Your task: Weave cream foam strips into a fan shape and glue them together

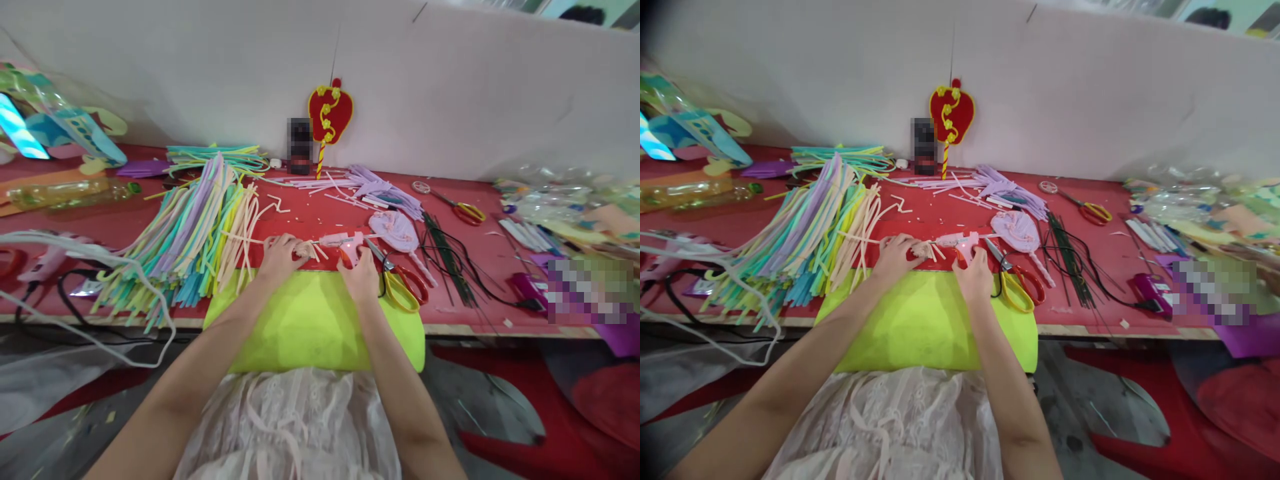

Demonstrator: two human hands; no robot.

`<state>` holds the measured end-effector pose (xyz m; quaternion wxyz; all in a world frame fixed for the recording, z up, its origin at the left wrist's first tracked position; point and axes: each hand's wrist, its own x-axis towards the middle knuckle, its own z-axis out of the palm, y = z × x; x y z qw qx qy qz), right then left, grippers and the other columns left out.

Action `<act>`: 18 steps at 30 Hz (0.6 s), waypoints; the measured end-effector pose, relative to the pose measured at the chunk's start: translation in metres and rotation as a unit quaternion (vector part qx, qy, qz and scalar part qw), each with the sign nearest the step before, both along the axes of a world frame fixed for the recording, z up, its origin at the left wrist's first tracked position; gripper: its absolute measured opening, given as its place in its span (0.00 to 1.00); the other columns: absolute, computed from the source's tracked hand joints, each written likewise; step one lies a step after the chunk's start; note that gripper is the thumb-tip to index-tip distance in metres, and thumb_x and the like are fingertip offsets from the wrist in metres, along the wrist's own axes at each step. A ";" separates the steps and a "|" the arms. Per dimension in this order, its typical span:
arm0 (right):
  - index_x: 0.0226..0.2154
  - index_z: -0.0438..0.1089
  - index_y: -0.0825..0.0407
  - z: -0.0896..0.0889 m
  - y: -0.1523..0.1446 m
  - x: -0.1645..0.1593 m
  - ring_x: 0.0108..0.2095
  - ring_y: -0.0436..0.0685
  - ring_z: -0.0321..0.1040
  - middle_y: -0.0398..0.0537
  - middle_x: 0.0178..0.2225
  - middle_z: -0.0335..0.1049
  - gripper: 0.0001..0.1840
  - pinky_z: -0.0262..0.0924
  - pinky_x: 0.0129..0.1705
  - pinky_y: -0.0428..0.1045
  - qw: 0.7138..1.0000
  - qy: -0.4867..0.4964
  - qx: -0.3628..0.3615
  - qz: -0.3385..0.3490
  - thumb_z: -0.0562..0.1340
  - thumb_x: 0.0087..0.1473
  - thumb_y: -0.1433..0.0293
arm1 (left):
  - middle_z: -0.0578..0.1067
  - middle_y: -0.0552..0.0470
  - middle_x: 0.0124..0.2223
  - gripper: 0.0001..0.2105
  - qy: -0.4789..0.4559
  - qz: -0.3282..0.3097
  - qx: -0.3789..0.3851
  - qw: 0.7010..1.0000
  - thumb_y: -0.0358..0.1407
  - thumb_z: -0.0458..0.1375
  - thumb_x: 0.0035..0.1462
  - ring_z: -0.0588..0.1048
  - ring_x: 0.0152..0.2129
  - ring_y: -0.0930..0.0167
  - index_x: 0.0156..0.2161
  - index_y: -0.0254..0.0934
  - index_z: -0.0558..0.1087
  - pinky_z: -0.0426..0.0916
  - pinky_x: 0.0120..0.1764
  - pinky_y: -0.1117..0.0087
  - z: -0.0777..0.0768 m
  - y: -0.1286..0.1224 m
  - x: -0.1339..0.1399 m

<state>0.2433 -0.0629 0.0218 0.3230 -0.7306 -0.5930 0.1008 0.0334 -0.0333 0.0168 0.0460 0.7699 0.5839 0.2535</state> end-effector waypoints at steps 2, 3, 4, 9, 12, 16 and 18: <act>0.47 0.59 0.52 0.000 -0.001 -0.001 0.42 0.64 0.69 0.56 0.48 0.67 0.25 0.62 0.40 0.55 1.000 -0.004 0.004 -0.012 0.60 0.48 0.60 | 0.72 0.48 0.47 0.18 0.000 0.000 0.006 1.000 0.44 0.60 0.52 0.69 0.46 0.64 0.48 0.42 0.72 0.49 0.55 0.57 0.000 -0.001 0.001; 0.47 0.59 0.52 -0.001 0.000 -0.002 0.42 0.64 0.69 0.56 0.48 0.67 0.24 0.62 0.40 0.55 1.000 -0.005 0.006 -0.015 0.59 0.48 0.60 | 0.72 0.48 0.47 0.18 0.001 -0.001 0.009 1.000 0.45 0.60 0.52 0.69 0.46 0.64 0.48 0.42 0.72 0.49 0.55 0.57 0.000 -0.001 0.002; 0.47 0.59 0.52 -0.001 0.000 -0.002 0.42 0.63 0.68 0.56 0.48 0.67 0.24 0.62 0.40 0.55 1.000 -0.004 0.007 -0.017 0.59 0.48 0.60 | 0.72 0.48 0.47 0.19 0.001 -0.001 0.011 1.000 0.46 0.60 0.52 0.69 0.46 0.64 0.48 0.42 0.72 0.49 0.55 0.57 0.001 -0.002 0.002; 0.47 0.59 0.52 -0.002 0.000 -0.001 0.41 0.62 0.68 0.56 0.48 0.67 0.23 0.61 0.39 0.53 1.000 -0.001 0.000 -0.010 0.59 0.48 0.60 | 0.71 0.48 0.48 0.20 0.002 0.001 -0.002 1.000 0.48 0.59 0.53 0.68 0.46 0.63 0.49 0.43 0.71 0.49 0.55 0.56 0.003 -0.004 0.004; 0.47 0.59 0.51 -0.002 0.000 -0.002 0.41 0.62 0.68 0.55 0.48 0.67 0.23 0.61 0.38 0.53 1.000 -0.004 0.001 -0.012 0.59 0.48 0.62 | 0.70 0.48 0.48 0.19 0.004 0.001 -0.005 1.000 0.47 0.58 0.54 0.68 0.47 0.62 0.49 0.44 0.72 0.49 0.55 0.56 0.003 -0.003 0.004; 0.47 0.59 0.51 -0.002 0.000 -0.002 0.41 0.62 0.69 0.55 0.49 0.67 0.23 0.61 0.39 0.53 1.000 -0.002 -0.017 -0.013 0.60 0.47 0.63 | 0.70 0.48 0.48 0.19 0.004 -0.001 -0.002 1.000 0.47 0.58 0.54 0.68 0.46 0.63 0.49 0.44 0.72 0.49 0.55 0.56 0.001 -0.003 0.003; 0.47 0.59 0.51 -0.001 -0.001 -0.002 0.41 0.62 0.69 0.55 0.49 0.66 0.23 0.61 0.39 0.54 1.000 -0.003 -0.025 -0.012 0.59 0.47 0.63 | 0.70 0.48 0.48 0.19 0.003 -0.002 0.000 1.000 0.47 0.58 0.54 0.68 0.46 0.62 0.49 0.43 0.72 0.49 0.55 0.56 0.001 -0.003 0.003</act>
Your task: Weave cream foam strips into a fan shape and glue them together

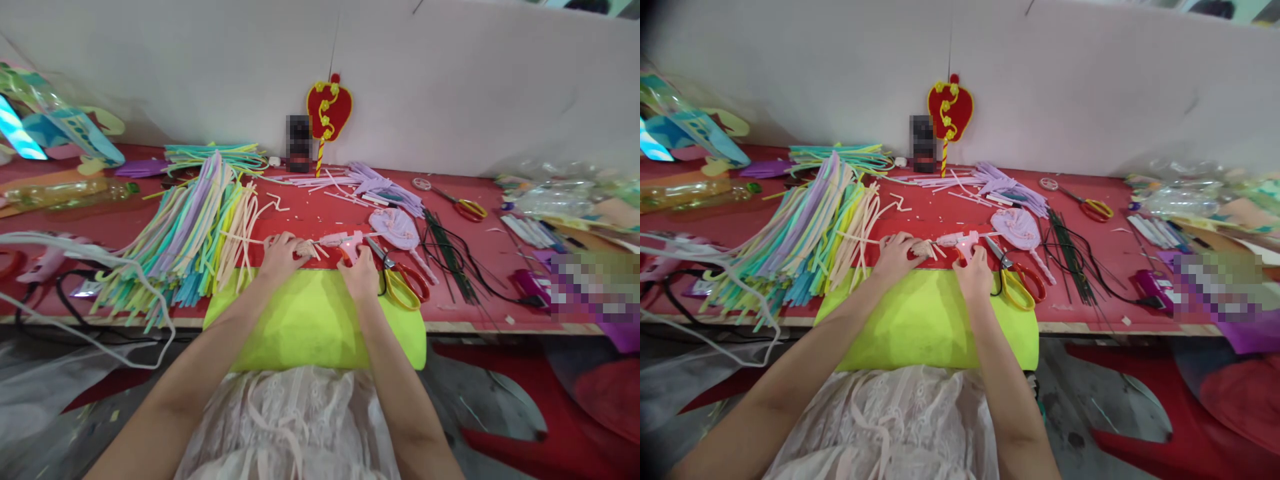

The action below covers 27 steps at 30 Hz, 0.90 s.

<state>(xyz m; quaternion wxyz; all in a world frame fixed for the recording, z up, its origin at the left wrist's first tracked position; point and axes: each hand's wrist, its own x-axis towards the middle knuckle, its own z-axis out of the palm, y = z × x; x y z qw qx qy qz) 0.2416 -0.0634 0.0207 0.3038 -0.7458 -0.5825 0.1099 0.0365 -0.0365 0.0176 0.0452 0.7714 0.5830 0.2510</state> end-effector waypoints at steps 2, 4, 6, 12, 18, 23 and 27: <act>0.47 0.59 0.51 0.001 0.000 0.000 0.41 0.62 0.69 0.55 0.50 0.66 0.23 0.61 0.39 0.54 1.000 -0.001 -0.006 0.005 0.59 0.48 0.63 | 0.70 0.48 0.47 0.19 -0.001 0.000 -0.001 1.000 0.47 0.58 0.54 0.68 0.46 0.62 0.49 0.43 0.72 0.49 0.55 0.55 0.000 0.000 0.000; 0.47 0.58 0.52 0.003 -0.001 0.000 0.42 0.63 0.69 0.56 0.50 0.66 0.23 0.61 0.39 0.54 1.000 -0.002 -0.010 0.008 0.59 0.48 0.64 | 0.70 0.47 0.47 0.19 -0.002 0.000 -0.002 1.000 0.46 0.58 0.54 0.68 0.46 0.62 0.49 0.42 0.72 0.49 0.55 0.55 0.000 0.000 0.000; 0.47 0.58 0.52 0.004 -0.001 0.000 0.42 0.62 0.69 0.56 0.50 0.66 0.23 0.61 0.39 0.53 1.000 0.000 -0.011 0.009 0.59 0.48 0.64 | 0.71 0.47 0.47 0.18 -0.003 -0.001 -0.005 1.000 0.44 0.59 0.54 0.68 0.47 0.62 0.49 0.42 0.72 0.49 0.55 0.55 0.000 0.000 0.000; 0.47 0.58 0.51 0.003 -0.001 0.000 0.42 0.62 0.69 0.55 0.51 0.65 0.22 0.61 0.39 0.54 1.000 0.006 -0.009 0.010 0.59 0.48 0.65 | 0.71 0.48 0.47 0.18 0.012 0.004 -0.008 1.000 0.44 0.59 0.54 0.68 0.46 0.63 0.49 0.44 0.72 0.49 0.55 0.55 -0.001 0.000 -0.001; 0.46 0.59 0.51 0.000 -0.001 0.001 0.40 0.62 0.69 0.55 0.49 0.66 0.21 0.61 0.38 0.54 1.000 0.008 -0.014 0.012 0.59 0.48 0.65 | 0.71 0.49 0.48 0.18 0.008 0.010 -0.006 1.000 0.45 0.59 0.54 0.68 0.46 0.63 0.49 0.44 0.72 0.49 0.55 0.56 -0.001 0.000 -0.001; 0.46 0.59 0.51 0.000 -0.001 0.002 0.40 0.62 0.69 0.55 0.50 0.66 0.21 0.61 0.38 0.53 1.000 0.019 -0.022 0.007 0.60 0.47 0.65 | 0.71 0.48 0.48 0.20 -0.004 0.010 -0.009 1.000 0.45 0.59 0.53 0.68 0.48 0.62 0.50 0.43 0.70 0.49 0.55 0.56 -0.001 0.001 -0.001; 0.47 0.59 0.51 0.002 -0.003 0.002 0.41 0.63 0.69 0.55 0.48 0.67 0.23 0.61 0.39 0.54 0.999 0.019 -0.032 0.005 0.60 0.48 0.64 | 0.72 0.47 0.49 0.20 -0.020 0.009 -0.007 1.000 0.44 0.60 0.53 0.68 0.48 0.62 0.51 0.42 0.68 0.49 0.55 0.57 0.001 -0.001 0.000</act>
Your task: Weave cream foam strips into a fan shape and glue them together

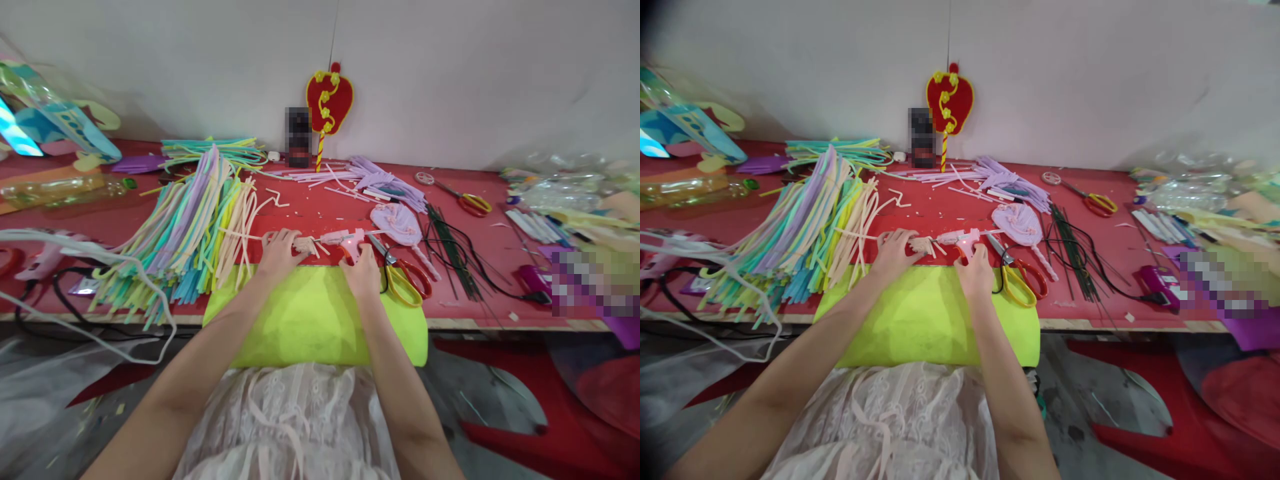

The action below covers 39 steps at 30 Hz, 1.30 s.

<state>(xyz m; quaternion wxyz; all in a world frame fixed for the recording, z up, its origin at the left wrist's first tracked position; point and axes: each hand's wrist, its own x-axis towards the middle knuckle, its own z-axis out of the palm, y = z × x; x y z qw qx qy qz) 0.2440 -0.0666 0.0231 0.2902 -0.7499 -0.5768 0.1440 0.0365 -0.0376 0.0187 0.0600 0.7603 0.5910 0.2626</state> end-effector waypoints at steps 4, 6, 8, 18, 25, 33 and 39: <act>0.47 0.59 0.51 0.001 -0.002 0.000 0.41 0.63 0.69 0.55 0.47 0.67 0.23 0.61 0.40 0.54 1.000 0.003 -0.011 -0.007 0.60 0.48 0.64 | 0.72 0.49 0.47 0.15 0.006 -0.003 -0.004 1.000 0.43 0.59 0.54 0.68 0.47 0.62 0.47 0.44 0.70 0.49 0.55 0.56 0.002 -0.002 0.001; 0.48 0.59 0.51 0.001 -0.002 0.000 0.42 0.63 0.69 0.55 0.47 0.67 0.23 0.61 0.40 0.54 1.000 0.001 -0.011 -0.007 0.60 0.48 0.64 | 0.72 0.49 0.46 0.13 0.012 -0.005 -0.005 1.000 0.44 0.59 0.55 0.68 0.47 0.63 0.44 0.44 0.71 0.49 0.55 0.56 0.002 -0.002 0.001; 0.48 0.59 0.51 0.001 -0.002 0.000 0.42 0.63 0.68 0.55 0.47 0.67 0.24 0.61 0.40 0.54 1.000 -0.002 -0.010 -0.007 0.60 0.48 0.64 | 0.72 0.50 0.45 0.12 0.014 -0.006 -0.003 1.000 0.44 0.59 0.54 0.68 0.46 0.63 0.43 0.44 0.72 0.49 0.55 0.56 0.002 -0.002 0.001; 0.46 0.59 0.50 0.005 -0.009 -0.001 0.41 0.62 0.69 0.55 0.48 0.67 0.21 0.60 0.37 0.53 1.000 -0.002 -0.005 -0.012 0.60 0.48 0.65 | 0.72 0.50 0.45 0.12 0.008 -0.012 0.005 1.000 0.44 0.60 0.54 0.68 0.45 0.64 0.42 0.44 0.73 0.49 0.55 0.56 0.001 -0.002 0.000; 0.45 0.59 0.51 -0.001 -0.012 0.001 0.38 0.62 0.69 0.56 0.48 0.67 0.19 0.59 0.35 0.52 1.000 -0.023 0.000 -0.012 0.59 0.49 0.65 | 0.72 0.50 0.45 0.11 0.014 -0.008 0.008 1.000 0.44 0.59 0.54 0.69 0.45 0.64 0.42 0.44 0.73 0.49 0.55 0.56 0.001 -0.002 0.001; 0.44 0.59 0.52 -0.011 -0.017 0.004 0.36 0.60 0.69 0.55 0.45 0.69 0.18 0.57 0.32 0.50 0.998 -0.052 0.034 -0.017 0.59 0.49 0.65 | 0.72 0.50 0.45 0.11 0.007 -0.015 0.009 1.000 0.43 0.59 0.54 0.69 0.45 0.64 0.42 0.44 0.73 0.49 0.55 0.56 0.000 -0.002 0.000; 0.43 0.60 0.52 -0.013 -0.021 0.005 0.35 0.59 0.68 0.55 0.44 0.69 0.18 0.56 0.31 0.49 0.997 -0.053 0.050 -0.015 0.59 0.49 0.65 | 0.72 0.51 0.44 0.10 0.007 -0.009 0.009 1.000 0.43 0.60 0.54 0.69 0.45 0.65 0.41 0.44 0.73 0.49 0.55 0.56 -0.001 -0.002 0.000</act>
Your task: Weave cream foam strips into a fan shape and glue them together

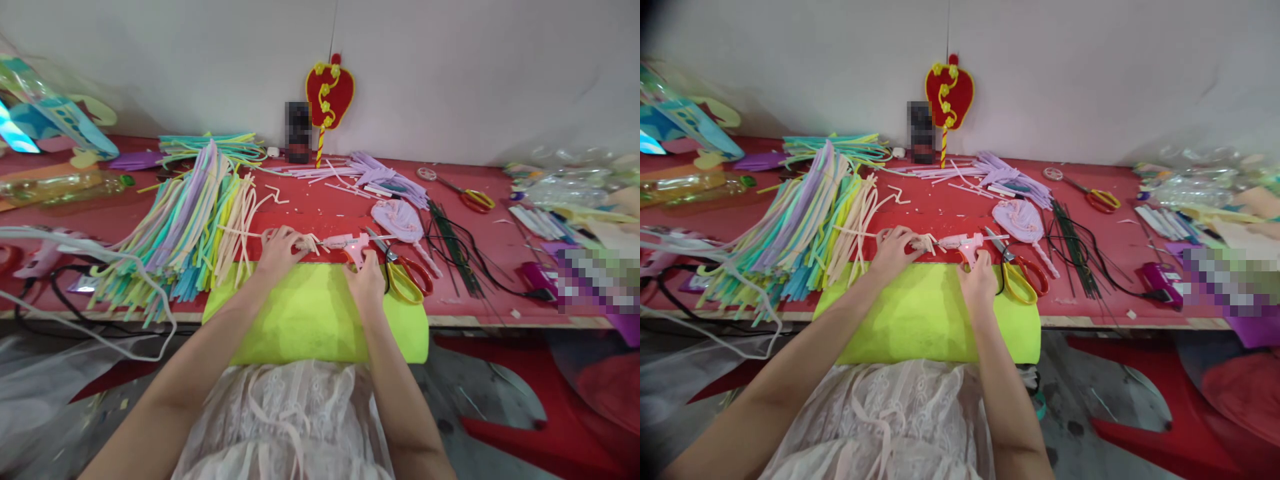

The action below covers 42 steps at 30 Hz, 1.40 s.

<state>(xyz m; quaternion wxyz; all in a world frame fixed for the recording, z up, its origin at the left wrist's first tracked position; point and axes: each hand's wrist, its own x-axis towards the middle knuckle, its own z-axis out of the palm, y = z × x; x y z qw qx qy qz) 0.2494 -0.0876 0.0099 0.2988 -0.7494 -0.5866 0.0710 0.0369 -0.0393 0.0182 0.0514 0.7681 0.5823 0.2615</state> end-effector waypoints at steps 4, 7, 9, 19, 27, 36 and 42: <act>0.44 0.60 0.52 -0.003 -0.002 0.002 0.35 0.60 0.68 0.55 0.43 0.69 0.19 0.56 0.31 0.49 1.000 -0.004 0.005 0.004 0.59 0.49 0.63 | 0.72 0.51 0.43 0.10 -0.003 -0.003 0.007 1.000 0.42 0.60 0.54 0.69 0.44 0.65 0.40 0.44 0.72 0.49 0.55 0.56 0.000 0.000 0.000; 0.44 0.60 0.52 -0.005 -0.004 0.003 0.35 0.59 0.68 0.54 0.43 0.69 0.20 0.56 0.32 0.49 1.000 -0.010 0.010 0.005 0.58 0.49 0.63 | 0.72 0.51 0.44 0.10 -0.001 -0.003 0.005 1.000 0.42 0.60 0.54 0.69 0.44 0.65 0.41 0.44 0.73 0.49 0.55 0.56 0.001 0.000 0.000; 0.44 0.60 0.52 -0.005 -0.006 0.004 0.36 0.60 0.68 0.54 0.43 0.69 0.20 0.57 0.33 0.49 1.000 -0.011 0.015 0.002 0.58 0.49 0.62 | 0.72 0.51 0.44 0.10 -0.001 -0.001 0.002 1.000 0.42 0.61 0.53 0.69 0.44 0.65 0.41 0.44 0.73 0.49 0.55 0.56 0.000 0.000 0.000; 0.43 0.60 0.51 -0.005 -0.010 0.005 0.37 0.61 0.68 0.55 0.42 0.69 0.18 0.58 0.34 0.51 0.999 -0.004 0.033 0.012 0.59 0.50 0.63 | 0.72 0.51 0.43 0.09 -0.001 -0.004 0.006 1.000 0.42 0.59 0.54 0.69 0.44 0.65 0.41 0.44 0.73 0.49 0.55 0.56 0.000 0.000 0.000; 0.44 0.60 0.53 -0.006 -0.016 0.007 0.39 0.61 0.68 0.55 0.41 0.69 0.18 0.61 0.37 0.52 0.998 0.012 0.060 0.027 0.58 0.50 0.64 | 0.72 0.51 0.44 0.09 0.004 -0.003 0.009 1.000 0.42 0.60 0.54 0.69 0.44 0.64 0.40 0.44 0.73 0.49 0.55 0.56 -0.001 0.000 0.000; 0.44 0.60 0.53 -0.005 -0.022 0.007 0.38 0.61 0.68 0.55 0.40 0.69 0.18 0.61 0.37 0.52 0.997 0.014 0.070 0.022 0.58 0.50 0.65 | 0.72 0.51 0.44 0.11 0.002 -0.006 0.026 1.000 0.42 0.61 0.53 0.69 0.44 0.66 0.41 0.44 0.72 0.48 0.55 0.57 -0.005 0.001 -0.002; 0.44 0.60 0.53 -0.003 -0.024 0.007 0.38 0.60 0.68 0.55 0.40 0.69 0.18 0.61 0.37 0.52 0.998 0.014 0.059 0.014 0.57 0.50 0.65 | 0.72 0.51 0.44 0.10 0.002 -0.004 0.020 1.000 0.42 0.61 0.54 0.69 0.45 0.65 0.41 0.44 0.72 0.48 0.56 0.57 -0.003 0.000 -0.001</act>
